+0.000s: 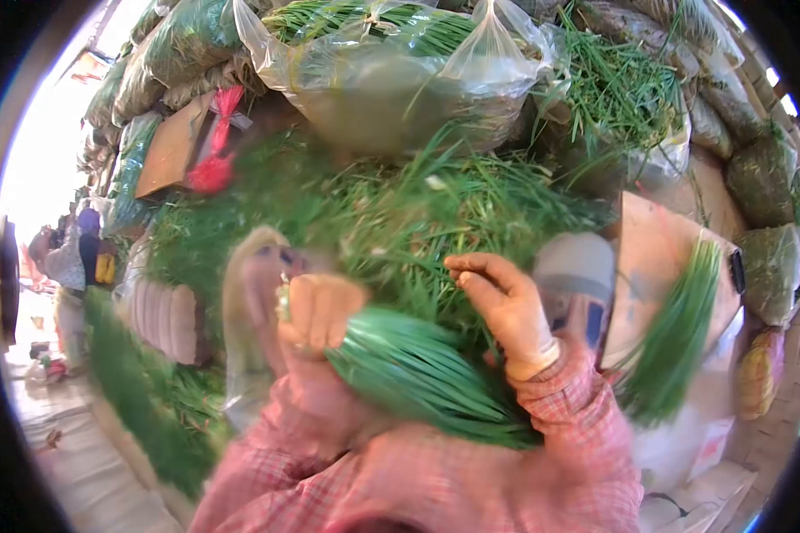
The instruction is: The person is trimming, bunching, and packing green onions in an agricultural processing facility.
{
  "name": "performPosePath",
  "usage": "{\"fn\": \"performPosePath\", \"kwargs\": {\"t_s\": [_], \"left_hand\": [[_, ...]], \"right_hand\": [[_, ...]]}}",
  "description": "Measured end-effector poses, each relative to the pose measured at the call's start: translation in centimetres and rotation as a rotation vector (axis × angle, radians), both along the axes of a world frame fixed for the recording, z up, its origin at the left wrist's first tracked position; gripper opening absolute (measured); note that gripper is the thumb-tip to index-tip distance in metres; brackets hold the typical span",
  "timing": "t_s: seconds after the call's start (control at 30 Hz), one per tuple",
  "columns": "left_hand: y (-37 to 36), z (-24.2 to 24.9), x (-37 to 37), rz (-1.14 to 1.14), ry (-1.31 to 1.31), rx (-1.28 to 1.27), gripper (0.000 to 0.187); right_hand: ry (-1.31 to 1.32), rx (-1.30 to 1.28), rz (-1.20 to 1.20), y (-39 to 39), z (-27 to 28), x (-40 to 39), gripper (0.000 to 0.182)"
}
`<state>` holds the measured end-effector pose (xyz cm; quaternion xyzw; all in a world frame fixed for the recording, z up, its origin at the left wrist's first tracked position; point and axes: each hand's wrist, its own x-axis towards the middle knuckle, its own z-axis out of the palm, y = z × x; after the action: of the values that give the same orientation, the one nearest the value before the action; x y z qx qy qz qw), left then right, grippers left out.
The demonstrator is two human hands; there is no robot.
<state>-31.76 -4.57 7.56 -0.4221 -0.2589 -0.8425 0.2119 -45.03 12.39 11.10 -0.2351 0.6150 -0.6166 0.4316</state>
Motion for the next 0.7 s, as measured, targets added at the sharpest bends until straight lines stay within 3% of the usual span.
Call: {"fn": "performPosePath", "kwargs": {"t_s": [0.1,0.13,0.17,0.23,0.37,0.47,0.57,0.6,0.67,0.7], "left_hand": [[-1.2,0.7,-1.6,-0.216,0.299,-0.255,0.012],[2.1,1.1,2.1,0.225,-0.323,0.193,0.02],[2.8,2.6,2.2,0.428,-0.578,0.146,0.02],[3.8,4.1,2.4,0.595,-0.929,0.216,0.022],[3.5,5.2,2.1,0.582,-1.13,0.116,0.018],[4.6,7.6,1.2,0.721,-1.246,0.034,0.012],[4.5,6.6,0.9,0.812,-1.265,-0.004,0.01],[4.5,6.7,1.1,0.817,-1.271,-0.022,0.011],[4.3,7.3,1.8,0.825,-1.287,-0.058,0.013],[3.7,6.6,2.1,0.718,-1.245,0.11,0.011]], "right_hand": [[0.081,-0.052,0.054,-0.3,0.4,1.1,0.02],[0.141,-0.071,0.075,-0.5,1.0,1.5,0.02],[0.205,-0.095,0.098,-0.8,1.7,1.8,0.02],[0.372,-0.204,0.095,-1.1,2.5,2.4,0.017],[0.63,-0.265,0.119,-1.8,5.1,3.4,0.017],[1.211,-0.277,0.043,-3.3,5.5,4.2,0.026],[1.36,-0.196,-0.031,-3.8,4.8,4.8,0.024],[1.39,-0.281,-0.041,-4.1,4.3,4.6,0.011],[0.52,-0.329,0.181,-2.4,5.0,4.6,0.007],[0.084,-0.337,0.276,-1.5,5.8,4.2,0.007]]}}
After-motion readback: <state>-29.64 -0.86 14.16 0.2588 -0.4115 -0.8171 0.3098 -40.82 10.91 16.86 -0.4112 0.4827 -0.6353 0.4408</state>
